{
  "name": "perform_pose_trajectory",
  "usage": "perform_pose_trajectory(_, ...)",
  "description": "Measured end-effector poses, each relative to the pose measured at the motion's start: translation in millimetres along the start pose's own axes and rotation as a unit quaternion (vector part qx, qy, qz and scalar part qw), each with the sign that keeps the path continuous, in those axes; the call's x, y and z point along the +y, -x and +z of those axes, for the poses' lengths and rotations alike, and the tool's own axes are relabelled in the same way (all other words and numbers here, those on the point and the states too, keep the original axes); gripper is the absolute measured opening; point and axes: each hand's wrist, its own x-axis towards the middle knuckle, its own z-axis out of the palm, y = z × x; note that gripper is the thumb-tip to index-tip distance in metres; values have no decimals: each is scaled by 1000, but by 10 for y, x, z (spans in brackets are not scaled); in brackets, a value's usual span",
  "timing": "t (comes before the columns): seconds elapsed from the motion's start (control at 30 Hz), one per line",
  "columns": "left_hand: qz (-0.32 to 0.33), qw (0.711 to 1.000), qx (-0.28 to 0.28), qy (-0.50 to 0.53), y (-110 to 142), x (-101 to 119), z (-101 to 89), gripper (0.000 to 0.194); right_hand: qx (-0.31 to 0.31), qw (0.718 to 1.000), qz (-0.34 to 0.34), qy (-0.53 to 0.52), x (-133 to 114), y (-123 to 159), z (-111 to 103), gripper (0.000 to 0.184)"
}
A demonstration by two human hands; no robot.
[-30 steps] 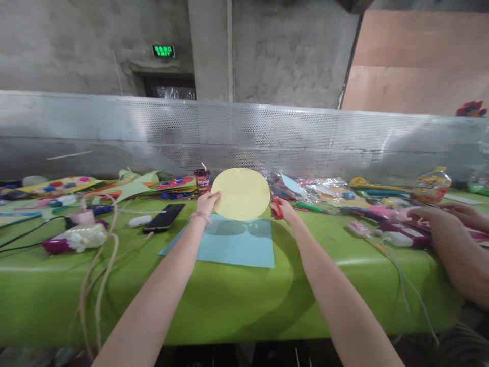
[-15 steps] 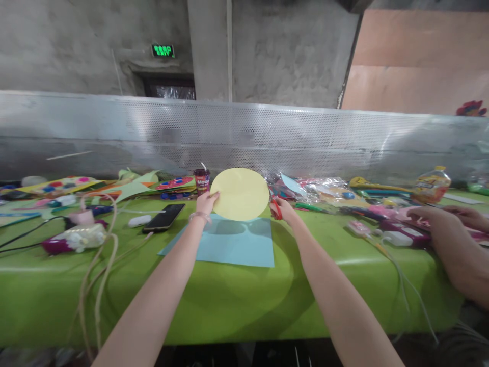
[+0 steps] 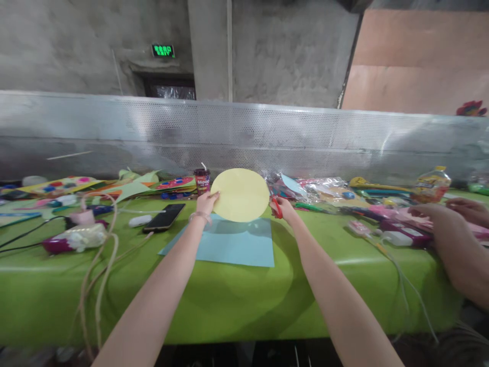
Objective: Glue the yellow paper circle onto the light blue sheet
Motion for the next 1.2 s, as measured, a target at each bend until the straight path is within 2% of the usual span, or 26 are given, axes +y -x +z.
perform_pose_trajectory(1.2, -11, 1000, -7, -8, 15, 26, -10, 24, -27, 999, 4, -19, 3, -4, -23, 22)
